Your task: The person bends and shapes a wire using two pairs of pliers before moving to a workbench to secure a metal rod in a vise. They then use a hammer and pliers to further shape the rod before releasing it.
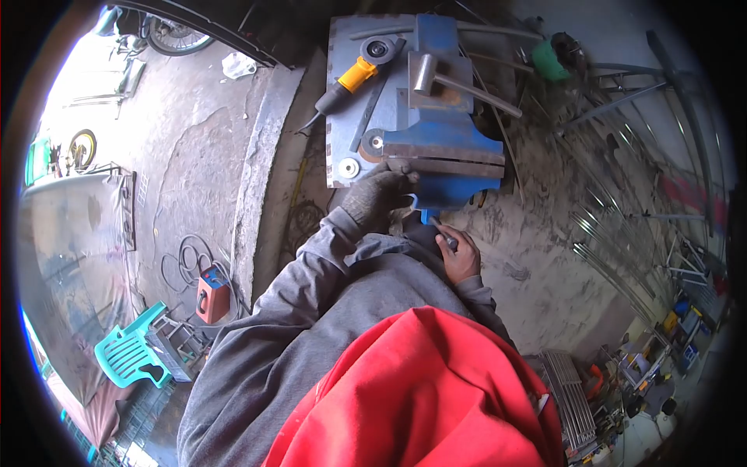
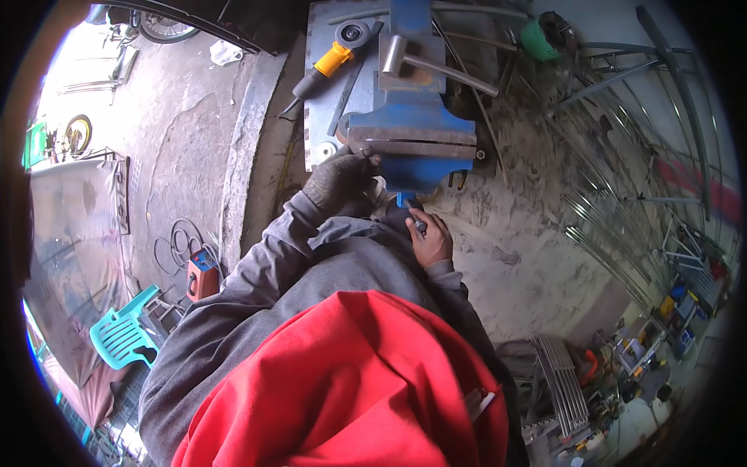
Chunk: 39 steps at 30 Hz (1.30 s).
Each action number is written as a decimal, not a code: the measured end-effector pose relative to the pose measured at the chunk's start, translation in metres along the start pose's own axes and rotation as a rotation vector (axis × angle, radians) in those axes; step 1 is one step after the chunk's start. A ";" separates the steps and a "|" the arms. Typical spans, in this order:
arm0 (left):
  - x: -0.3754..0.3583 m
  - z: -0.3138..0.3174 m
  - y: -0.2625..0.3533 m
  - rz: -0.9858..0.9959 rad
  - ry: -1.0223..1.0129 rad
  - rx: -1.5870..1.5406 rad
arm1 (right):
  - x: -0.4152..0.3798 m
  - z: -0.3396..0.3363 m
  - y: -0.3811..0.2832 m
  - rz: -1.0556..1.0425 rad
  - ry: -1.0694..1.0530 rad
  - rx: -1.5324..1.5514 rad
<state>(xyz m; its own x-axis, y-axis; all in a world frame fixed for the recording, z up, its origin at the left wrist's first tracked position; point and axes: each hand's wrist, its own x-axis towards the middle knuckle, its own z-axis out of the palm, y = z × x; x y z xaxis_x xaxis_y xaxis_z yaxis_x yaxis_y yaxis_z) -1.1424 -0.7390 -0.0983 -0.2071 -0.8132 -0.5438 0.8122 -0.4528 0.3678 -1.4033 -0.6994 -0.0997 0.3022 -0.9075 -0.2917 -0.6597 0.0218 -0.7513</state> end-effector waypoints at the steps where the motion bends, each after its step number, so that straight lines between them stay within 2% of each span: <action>1: -0.003 -0.003 0.006 -0.006 0.000 0.000 | -0.002 -0.002 -0.004 -0.001 0.034 0.015; 3: -0.008 -0.008 0.018 0.010 0.041 0.046 | -0.005 -0.005 -0.009 0.031 0.065 0.034; 5: -0.014 -0.018 0.023 0.178 0.054 0.530 | -0.008 -0.006 -0.012 0.062 0.094 0.050; 6: -0.013 -0.031 0.024 0.261 0.017 0.677 | -0.008 -0.006 -0.013 0.058 0.097 0.056; 9: -0.009 -0.049 0.026 0.359 -0.013 0.804 | -0.010 -0.002 -0.015 0.056 0.094 0.049; 10: -0.012 -0.043 0.030 0.412 0.005 1.055 | -0.009 0.000 -0.015 0.057 0.082 0.040; 14: -0.022 -0.021 0.040 0.527 0.044 1.549 | -0.010 -0.001 -0.012 0.052 0.063 0.017; 15: -0.023 -0.020 0.038 0.534 0.042 1.548 | -0.010 -0.002 -0.013 0.078 0.041 0.013; 18: -0.020 -0.028 0.027 0.490 0.017 1.062 | -0.012 -0.003 -0.013 0.099 0.031 -0.005; 19: -0.019 -0.032 0.027 0.498 0.023 1.059 | -0.012 -0.001 -0.011 0.101 0.037 -0.011; 21: -0.018 -0.040 0.029 0.468 0.071 1.638 | -0.010 0.000 -0.008 0.076 0.041 -0.033; 23: -0.024 -0.035 0.033 0.441 0.092 1.660 | -0.012 0.003 -0.007 0.061 0.047 -0.053; 28: -0.015 -0.052 0.036 0.437 0.041 1.770 | -0.011 0.015 -0.002 0.239 0.103 0.109; 29: -0.015 -0.051 0.035 0.437 0.044 1.762 | -0.012 0.018 0.000 0.238 0.099 0.101; 31: -0.017 -0.043 0.031 0.040 0.212 0.188 | -0.013 0.025 0.001 0.270 0.096 0.066; 34: -0.020 -0.030 0.042 0.052 0.287 0.289 | -0.008 0.020 -0.004 0.289 0.008 -0.102; 39: -0.010 -0.026 0.052 0.123 0.185 0.207 | -0.007 0.009 -0.016 0.353 0.069 -0.085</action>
<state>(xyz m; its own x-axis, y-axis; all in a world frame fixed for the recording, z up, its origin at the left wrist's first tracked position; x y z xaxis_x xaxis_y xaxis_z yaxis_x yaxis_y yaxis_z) -1.0836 -0.7444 -0.0933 0.0040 -0.7945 -0.6072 0.6925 -0.4358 0.5749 -1.3885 -0.6896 -0.0912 0.0005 -0.8765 -0.4815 -0.7709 0.3063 -0.5585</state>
